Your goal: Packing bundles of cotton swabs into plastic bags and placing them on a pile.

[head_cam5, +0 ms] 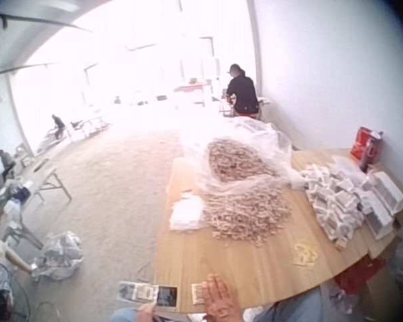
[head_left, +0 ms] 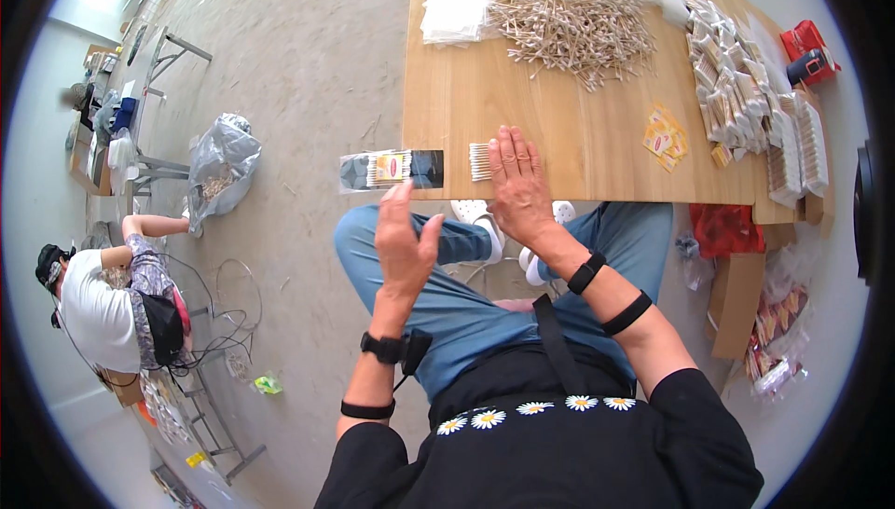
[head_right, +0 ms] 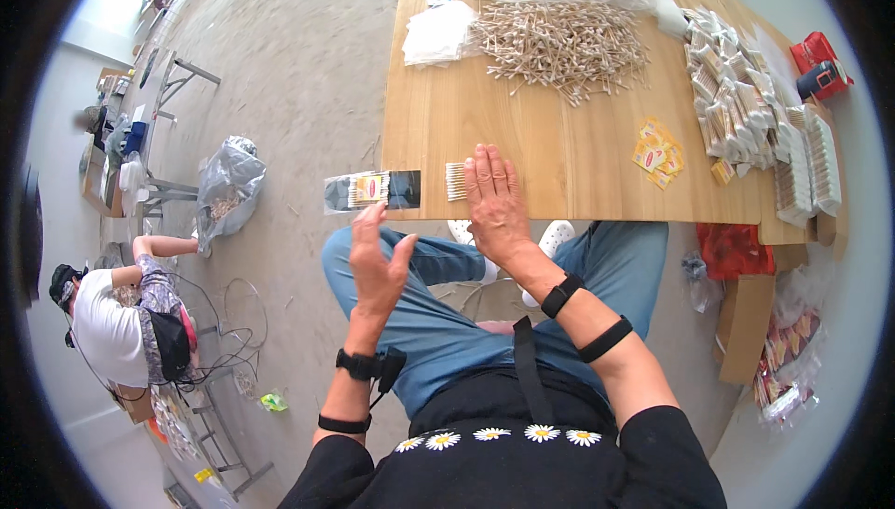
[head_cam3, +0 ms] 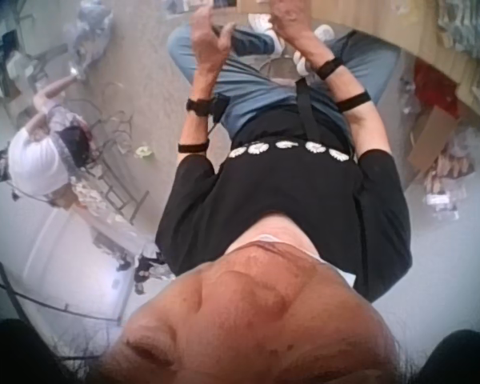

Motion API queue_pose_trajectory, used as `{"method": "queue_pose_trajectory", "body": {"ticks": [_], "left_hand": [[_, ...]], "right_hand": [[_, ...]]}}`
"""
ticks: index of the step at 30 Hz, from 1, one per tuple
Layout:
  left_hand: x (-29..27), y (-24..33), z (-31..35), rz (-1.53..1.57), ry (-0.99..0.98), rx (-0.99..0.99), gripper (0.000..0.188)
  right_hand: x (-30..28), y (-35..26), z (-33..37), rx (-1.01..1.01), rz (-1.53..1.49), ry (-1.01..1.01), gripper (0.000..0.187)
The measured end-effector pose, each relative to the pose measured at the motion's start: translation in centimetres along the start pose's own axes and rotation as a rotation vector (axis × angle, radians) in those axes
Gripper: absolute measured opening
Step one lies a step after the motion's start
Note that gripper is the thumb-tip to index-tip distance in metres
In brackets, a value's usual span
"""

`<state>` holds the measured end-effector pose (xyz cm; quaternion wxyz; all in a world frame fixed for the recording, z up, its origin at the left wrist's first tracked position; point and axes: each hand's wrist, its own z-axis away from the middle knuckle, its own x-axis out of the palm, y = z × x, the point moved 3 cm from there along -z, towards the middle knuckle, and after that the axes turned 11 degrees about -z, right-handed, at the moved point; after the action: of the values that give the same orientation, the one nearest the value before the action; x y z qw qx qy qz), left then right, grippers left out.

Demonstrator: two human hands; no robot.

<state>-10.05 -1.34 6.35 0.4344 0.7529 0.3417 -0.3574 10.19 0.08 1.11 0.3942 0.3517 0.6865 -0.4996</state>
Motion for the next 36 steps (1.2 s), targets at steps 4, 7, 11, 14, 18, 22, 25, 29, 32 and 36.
{"method": "queue_pose_trajectory", "body": {"ticks": [4,7,11,14,18,22,25,29,32,36], "left_hand": [[1.2,-4.6,2.5,0.601,-0.143,-0.661,0.045],[2.8,-5.7,2.3,1.144,-0.102,-0.942,0.040],[5.8,-8.6,1.2,1.448,0.030,-1.052,0.046],[6.9,-10.0,-0.4,1.431,0.120,-1.069,0.045],[7.6,-10.2,-1.9,1.550,0.080,-1.026,0.039],[8.1,-10.5,-2.6,1.502,0.156,-1.071,0.036],[8.2,-9.7,-3.2,1.491,0.245,-1.148,0.031],[9.4,-11.0,-2.8,1.560,0.209,-1.099,0.028],[9.9,-11.1,-2.8,1.638,0.247,-1.086,0.028],[9.7,-10.6,-2.8,1.682,0.253,-1.064,0.028]], "right_hand": [[-0.4,-0.6,-0.1,0.019,-0.011,-0.047,0.103],[-0.6,-0.5,-0.1,0.030,0.005,-0.046,0.107],[-1.0,-1.2,-0.4,0.033,-0.010,-0.053,0.111],[-0.8,-1.8,-0.5,0.036,-0.012,-0.052,0.112],[-0.5,-2.5,-1.0,0.022,-0.019,-0.065,0.112],[0.6,-3.7,-1.7,0.019,-0.042,-0.080,0.112],[1.4,-5.0,-2.2,-0.026,-0.068,-0.086,0.109],[2.0,-6.5,-3.1,-0.041,-0.082,-0.110,0.105],[2.7,-7.1,-3.5,-0.048,-0.086,-0.107,0.103],[3.5,-8.1,-4.1,-0.023,-0.109,-0.089,0.103]]}}
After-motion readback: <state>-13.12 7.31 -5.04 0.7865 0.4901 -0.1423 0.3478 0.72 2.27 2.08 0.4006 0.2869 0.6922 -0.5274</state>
